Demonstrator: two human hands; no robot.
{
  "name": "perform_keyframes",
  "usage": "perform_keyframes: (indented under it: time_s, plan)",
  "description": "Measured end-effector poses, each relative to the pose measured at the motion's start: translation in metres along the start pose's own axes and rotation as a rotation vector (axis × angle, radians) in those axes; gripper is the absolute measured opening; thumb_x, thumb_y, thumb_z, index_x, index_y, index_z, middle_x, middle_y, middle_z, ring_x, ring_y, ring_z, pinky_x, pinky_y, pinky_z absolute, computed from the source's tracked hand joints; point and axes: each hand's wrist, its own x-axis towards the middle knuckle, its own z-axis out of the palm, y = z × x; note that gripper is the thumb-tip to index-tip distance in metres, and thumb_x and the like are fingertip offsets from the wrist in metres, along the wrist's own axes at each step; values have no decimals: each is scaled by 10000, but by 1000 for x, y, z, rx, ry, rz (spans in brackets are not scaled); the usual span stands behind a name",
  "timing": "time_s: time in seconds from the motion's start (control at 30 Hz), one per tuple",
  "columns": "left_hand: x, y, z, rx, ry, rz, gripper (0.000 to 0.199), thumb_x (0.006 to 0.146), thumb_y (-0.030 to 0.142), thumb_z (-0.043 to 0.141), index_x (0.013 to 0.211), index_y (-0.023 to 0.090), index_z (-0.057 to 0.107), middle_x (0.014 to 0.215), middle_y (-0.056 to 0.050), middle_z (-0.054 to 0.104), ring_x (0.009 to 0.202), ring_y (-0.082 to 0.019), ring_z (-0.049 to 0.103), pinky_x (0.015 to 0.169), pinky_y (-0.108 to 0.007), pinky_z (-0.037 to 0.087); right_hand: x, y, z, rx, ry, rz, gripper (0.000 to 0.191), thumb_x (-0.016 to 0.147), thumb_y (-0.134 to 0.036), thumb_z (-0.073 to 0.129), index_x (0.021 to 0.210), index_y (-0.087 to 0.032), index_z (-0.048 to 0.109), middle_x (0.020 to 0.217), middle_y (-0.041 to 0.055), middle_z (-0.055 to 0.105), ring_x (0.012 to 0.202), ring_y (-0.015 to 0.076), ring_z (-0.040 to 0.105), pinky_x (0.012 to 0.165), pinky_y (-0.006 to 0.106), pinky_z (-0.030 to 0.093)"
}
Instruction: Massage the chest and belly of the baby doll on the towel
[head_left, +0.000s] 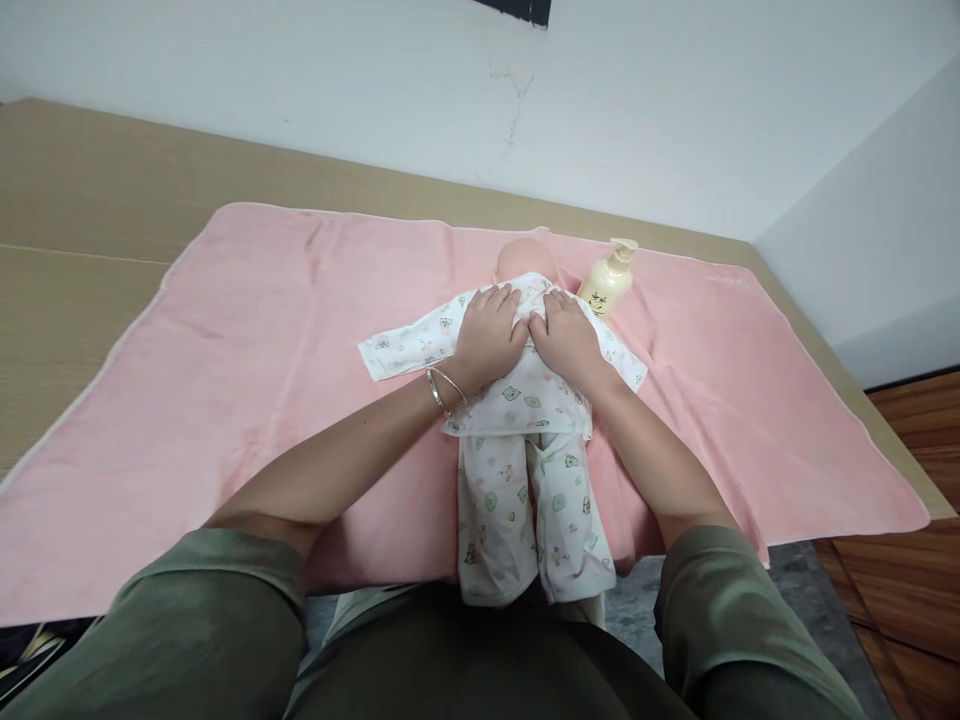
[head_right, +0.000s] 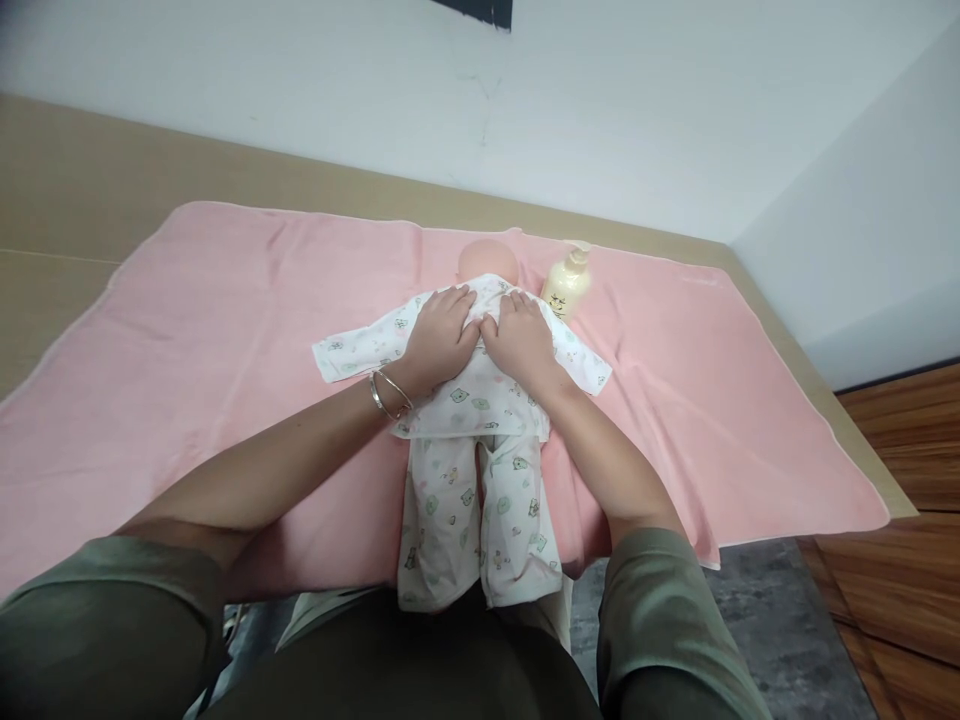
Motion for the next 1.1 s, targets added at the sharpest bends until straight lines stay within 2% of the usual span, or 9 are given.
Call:
perform_keyframes:
  time_s: [0.2,0.4,0.57,0.77,1.1]
  plan:
    - [1,1,-2,-3,-21,-16,508,947,302,361,1322,28,567,1411,-201,569,1339,-330,495,1179,-490,340,-2,0,1,30,30,7,472,948,-254,385,1307,4,554,1401,246,573,1361,330,492,1171,498,346]
    - [1,1,-1,17,-18,-7,514,951,301,353,1323,17,565,1409,-204,570,1329,-338,503,1169,-495,351,-1,-2,-2,23,-9,25,500,953,-247,390,1330,53,524,1418,276,545,1375,338,478,1188,473,328]
    - [0,1,-1,-4,-20,-3,505,959,307,338,1332,41,552,1422,-205,556,1343,-328,488,1169,-516,342,-2,-1,-1,25,15,18,492,953,-256,380,1324,27,538,1408,255,563,1361,336,491,1177,485,341]
    - [1,1,-3,3,-23,2,505,955,303,341,1327,41,559,1418,-201,560,1335,-329,496,1165,-505,352,-1,-1,-2,12,-1,12,493,952,-249,370,1309,47,539,1405,277,555,1362,343,486,1181,475,333]
    - [-4,0,2,-37,59,-15,460,945,311,377,1275,81,599,1383,-172,601,1310,-307,530,1152,-498,385,3,3,-4,26,-55,-32,506,945,-279,403,1335,24,512,1413,251,557,1350,333,494,1179,466,332]
